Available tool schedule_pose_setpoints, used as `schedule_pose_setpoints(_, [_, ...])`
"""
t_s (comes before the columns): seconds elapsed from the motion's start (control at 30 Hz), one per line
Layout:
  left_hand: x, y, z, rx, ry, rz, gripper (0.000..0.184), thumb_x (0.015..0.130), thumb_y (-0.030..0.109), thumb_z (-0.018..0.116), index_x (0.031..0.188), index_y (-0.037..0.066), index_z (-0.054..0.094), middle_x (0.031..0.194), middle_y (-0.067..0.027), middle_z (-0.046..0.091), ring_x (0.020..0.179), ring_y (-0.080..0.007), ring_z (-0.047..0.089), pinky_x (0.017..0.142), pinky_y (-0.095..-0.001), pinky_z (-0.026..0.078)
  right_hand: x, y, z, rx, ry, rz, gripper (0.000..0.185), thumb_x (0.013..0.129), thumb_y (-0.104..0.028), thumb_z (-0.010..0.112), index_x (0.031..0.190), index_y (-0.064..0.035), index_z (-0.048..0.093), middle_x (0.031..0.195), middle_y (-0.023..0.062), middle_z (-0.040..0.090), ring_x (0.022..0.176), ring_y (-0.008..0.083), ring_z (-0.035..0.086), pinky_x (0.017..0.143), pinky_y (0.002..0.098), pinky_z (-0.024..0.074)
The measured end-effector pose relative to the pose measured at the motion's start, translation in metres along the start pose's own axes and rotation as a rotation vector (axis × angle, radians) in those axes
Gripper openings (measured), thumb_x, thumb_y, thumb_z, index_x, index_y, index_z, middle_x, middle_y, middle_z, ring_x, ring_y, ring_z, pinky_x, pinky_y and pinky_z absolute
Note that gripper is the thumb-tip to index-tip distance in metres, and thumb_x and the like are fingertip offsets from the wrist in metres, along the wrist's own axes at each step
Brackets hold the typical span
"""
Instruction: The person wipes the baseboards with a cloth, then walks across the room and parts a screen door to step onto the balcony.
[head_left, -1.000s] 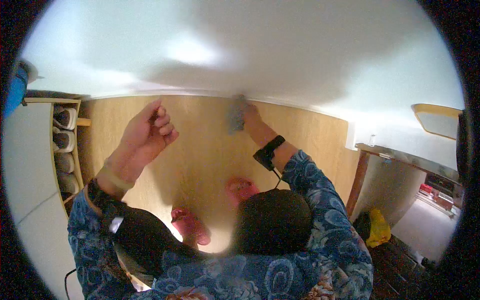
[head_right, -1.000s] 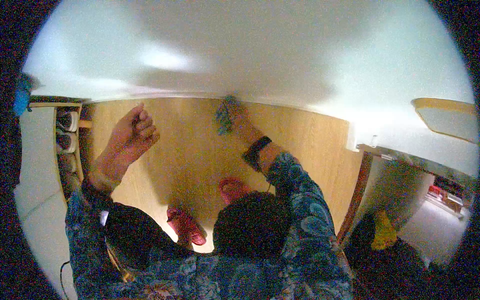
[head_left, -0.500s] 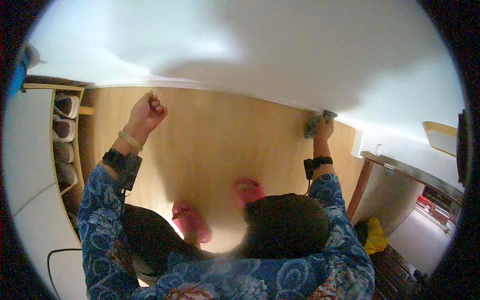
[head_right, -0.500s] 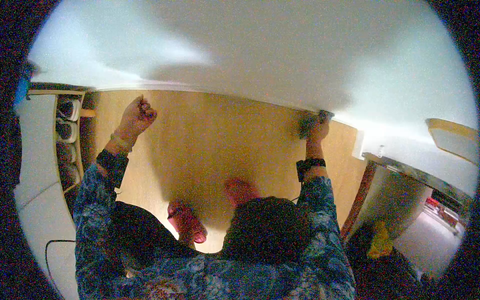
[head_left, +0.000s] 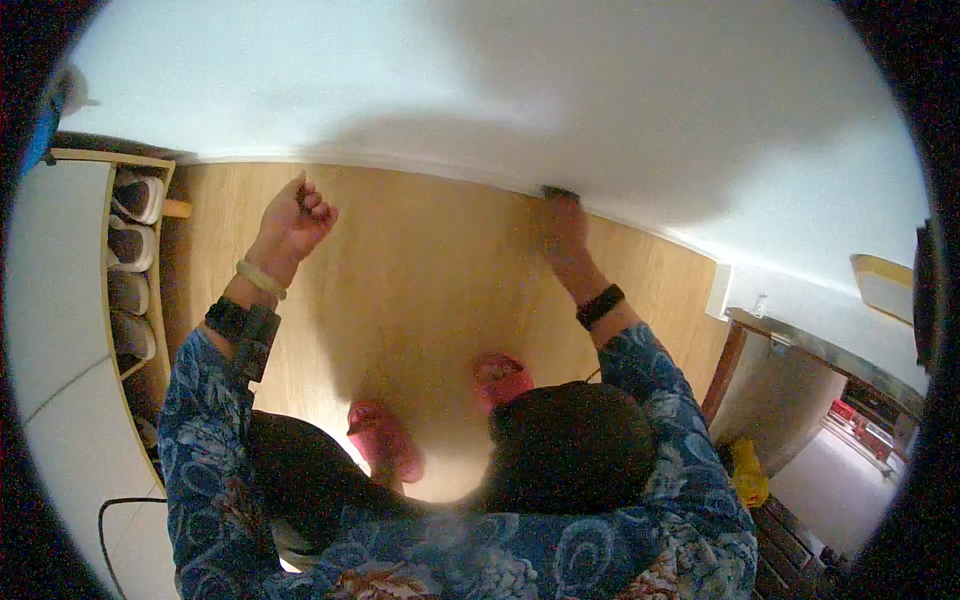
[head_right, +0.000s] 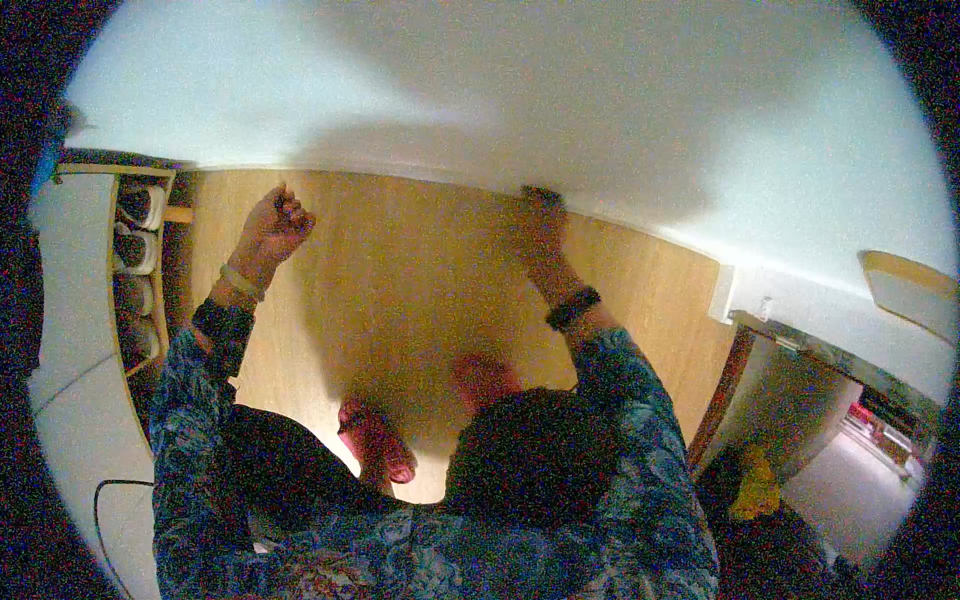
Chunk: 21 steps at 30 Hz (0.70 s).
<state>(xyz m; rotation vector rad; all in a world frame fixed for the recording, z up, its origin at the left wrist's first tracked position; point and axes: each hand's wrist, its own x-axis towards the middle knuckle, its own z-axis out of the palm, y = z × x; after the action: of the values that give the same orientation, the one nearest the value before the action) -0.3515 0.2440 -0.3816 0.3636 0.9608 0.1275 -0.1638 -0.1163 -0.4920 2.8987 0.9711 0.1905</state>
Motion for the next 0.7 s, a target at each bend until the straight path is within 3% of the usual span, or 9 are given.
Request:
schedule_pose_setpoints(0.07, [0.002, 0.001, -0.008, -0.016, 0.018, 0.003, 0.027, 0.090, 0.023, 0.042, 0.066, 0.011, 0.042, 0.052, 0.0000, 0.033, 0.047, -0.0149, 0.032, 0.058, -0.0321, 0.041, 0.016, -0.025, 0.042, 0.145, 0.033, -0.065, 0.021, 0.073, -0.018, 0.052, 0.090, -0.0076, 0.060, 0.085, 0.0102, 0.061, 0.080, 0.0258, 0.058, 0.067, 0.0366, 0.0483])
schedule_pose_setpoints(0.27, [-0.004, 0.003, -0.017, 0.001, 0.002, 0.017, 0.028, 0.090, 0.024, 0.041, 0.066, 0.011, 0.041, 0.051, -0.0004, 0.034, 0.046, -0.0156, 0.032, 0.056, -0.0320, 0.040, 0.044, -0.119, -0.061, 0.159, -0.200, -0.271, 0.011, 0.072, -0.013, 0.051, 0.071, -0.0083, 0.061, 0.072, 0.0131, 0.060, 0.065, 0.0254, 0.059, 0.056, 0.0395, 0.0482])
schedule_pose_setpoints(0.37, [0.002, 0.003, -0.024, 0.021, -0.005, 0.039, 0.027, 0.090, 0.023, 0.041, 0.065, 0.011, 0.041, 0.052, 0.0000, 0.033, 0.046, -0.0149, 0.032, 0.055, -0.0319, 0.039, 0.052, -0.141, -0.083, 0.272, -0.191, -0.386, 0.015, 0.077, -0.007, 0.044, 0.081, -0.0007, 0.057, 0.078, 0.0207, 0.057, 0.074, 0.0323, 0.057, 0.069, 0.0444, 0.0459])
schedule_pose_setpoints(0.47, [0.004, 0.001, -0.024, 0.048, 0.035, 0.008, 0.027, 0.089, 0.023, 0.042, 0.065, 0.012, 0.040, 0.052, 0.0001, 0.033, 0.046, -0.0143, 0.032, 0.056, -0.0319, 0.039, 0.062, -0.158, -0.036, 0.038, -0.044, -0.342, 0.015, 0.075, -0.012, 0.048, 0.086, -0.0067, 0.057, 0.081, 0.0131, 0.060, 0.069, 0.0250, 0.060, 0.057, 0.0402, 0.0486])
schedule_pose_setpoints(0.57, [0.010, -0.003, -0.031, 0.019, 0.013, -0.005, 0.026, 0.089, 0.024, 0.043, 0.066, 0.012, 0.040, 0.053, 0.0003, 0.033, 0.047, -0.0140, 0.031, 0.056, -0.0320, 0.039, 0.064, -0.149, -0.011, 0.165, 0.079, -0.462, 0.021, 0.078, -0.015, 0.047, 0.096, -0.0062, 0.053, 0.087, 0.0128, 0.060, 0.074, 0.0267, 0.061, 0.061, 0.0399, 0.0498])
schedule_pose_setpoints(0.63, [0.008, -0.003, -0.028, 0.047, 0.023, -0.006, 0.025, 0.089, 0.024, 0.043, 0.066, 0.012, 0.040, 0.054, 0.0005, 0.033, 0.047, -0.0139, 0.031, 0.056, -0.0321, 0.040, 0.053, -0.134, -0.091, 0.209, -0.142, -0.338, 0.022, 0.080, -0.017, 0.046, 0.099, -0.0080, 0.053, 0.089, 0.0123, 0.060, 0.076, 0.0272, 0.061, 0.061, 0.0400, 0.0505])
schedule_pose_setpoints(0.7, [0.006, -0.003, -0.024, 0.061, 0.032, -0.001, 0.025, 0.089, 0.024, 0.043, 0.067, 0.012, 0.040, 0.054, 0.0007, 0.032, 0.048, -0.0138, 0.031, 0.057, -0.0320, 0.040, 0.045, -0.106, -0.106, 0.195, -0.305, -0.197, 0.024, 0.082, -0.019, 0.046, 0.104, -0.0109, 0.052, 0.091, 0.0118, 0.060, 0.077, 0.0274, 0.062, 0.061, 0.0390, 0.0513])
